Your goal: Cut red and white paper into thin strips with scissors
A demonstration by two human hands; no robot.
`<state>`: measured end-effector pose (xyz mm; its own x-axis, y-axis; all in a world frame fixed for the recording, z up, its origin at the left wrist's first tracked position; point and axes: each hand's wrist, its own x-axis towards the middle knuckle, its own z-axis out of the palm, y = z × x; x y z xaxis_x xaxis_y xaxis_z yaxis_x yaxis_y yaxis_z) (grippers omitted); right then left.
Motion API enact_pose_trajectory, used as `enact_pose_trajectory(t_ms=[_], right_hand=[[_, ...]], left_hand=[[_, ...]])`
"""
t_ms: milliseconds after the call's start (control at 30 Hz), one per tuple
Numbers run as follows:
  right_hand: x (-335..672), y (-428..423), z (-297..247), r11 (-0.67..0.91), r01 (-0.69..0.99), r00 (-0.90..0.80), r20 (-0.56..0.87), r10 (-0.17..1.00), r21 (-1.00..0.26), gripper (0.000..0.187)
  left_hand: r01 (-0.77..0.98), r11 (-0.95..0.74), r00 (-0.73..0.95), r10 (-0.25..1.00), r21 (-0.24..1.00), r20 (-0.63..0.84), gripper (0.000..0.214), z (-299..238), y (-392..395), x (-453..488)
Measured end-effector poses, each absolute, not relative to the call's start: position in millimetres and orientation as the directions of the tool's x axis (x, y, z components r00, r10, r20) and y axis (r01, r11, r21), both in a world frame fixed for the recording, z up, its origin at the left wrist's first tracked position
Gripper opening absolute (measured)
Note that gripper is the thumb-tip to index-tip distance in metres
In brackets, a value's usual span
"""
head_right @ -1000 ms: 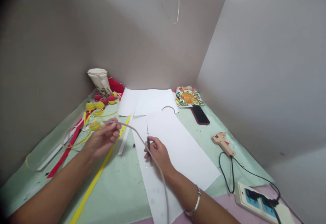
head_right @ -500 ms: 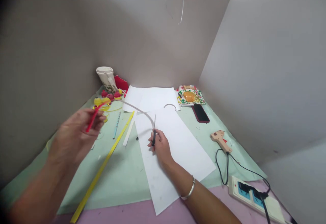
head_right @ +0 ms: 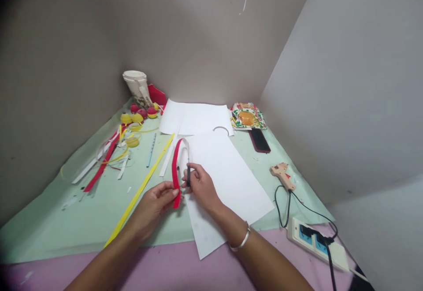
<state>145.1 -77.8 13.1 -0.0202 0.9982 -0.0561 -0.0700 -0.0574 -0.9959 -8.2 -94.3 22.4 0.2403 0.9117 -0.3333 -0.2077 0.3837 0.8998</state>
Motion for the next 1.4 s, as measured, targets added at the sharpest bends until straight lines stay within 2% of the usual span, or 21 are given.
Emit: enact_pose_trajectory(t_ms=[167,367,500,633,700,767,833,900,967,1033,1133,1400], right_hand=[[149,-108,10,-0.120,-0.009,0.024,-0.121,0.992,-0.993,0.037],[152,-145,5,-0.156,0.061,0.044,-0.154,0.987,-0.986,0.036],[148,-156,4,-0.079,0.171,-0.019,-0.083,0.996,-0.982,0.036],[146,-159,4,0.014,0.303,-0.054,-0.003,0.999,-0.953,0.046],[147,-160,3,0.036,0.334,-0.078,0.010,0.997,-0.942,0.050],[148,-161,1,0.041,0.357,-0.089,0.010,0.996,-0.933,0.051],[150,-162,-2,0.030,0.373,-0.075,0.002,0.997,-0.927,0.050],[152,-162,-5,0.008,0.368,-0.042,-0.008,0.999,-0.930,0.049],[154,-162,-6,-0.020,0.339,-0.001,-0.022,1.000,-0.941,0.048],[155,-162,-6,-0.047,0.316,0.020,-0.043,0.999,-0.948,0.047],[157,-161,-1,-0.085,0.348,0.017,-0.084,0.996,-0.934,0.044],[158,-157,5,-0.106,0.427,-0.062,-0.146,0.987,-0.898,0.035]], left_hand=[[-0.303,0.450,0.297,0.882,0.840,-0.365,0.020,14,-93,-7],[-0.204,0.382,0.257,0.909,0.901,-0.328,0.021,10,-91,-17],[-0.180,0.338,0.238,0.926,0.924,-0.293,0.022,9,-90,-21],[-0.158,0.277,0.240,0.942,0.948,-0.235,0.021,16,-90,-24],[-0.124,0.198,0.163,0.971,0.972,-0.177,0.020,22,-94,-25],[-0.068,0.048,-0.031,0.998,0.997,-0.050,0.015,28,-101,-27],[0.010,-0.133,-0.225,0.965,0.991,0.132,0.012,32,-109,-28],[0.059,-0.218,-0.283,0.932,0.974,0.226,0.014,33,-112,-28],[0.054,-0.137,-0.212,0.966,0.989,0.145,0.011,30,-109,-26],[0.018,0.051,-0.042,0.998,0.999,-0.050,0.013,23,-101,-23],[-0.042,0.239,0.157,0.960,0.970,-0.230,0.020,13,-90,-19],[-0.090,0.320,0.228,0.929,0.943,-0.293,0.024,10,-91,-21]])
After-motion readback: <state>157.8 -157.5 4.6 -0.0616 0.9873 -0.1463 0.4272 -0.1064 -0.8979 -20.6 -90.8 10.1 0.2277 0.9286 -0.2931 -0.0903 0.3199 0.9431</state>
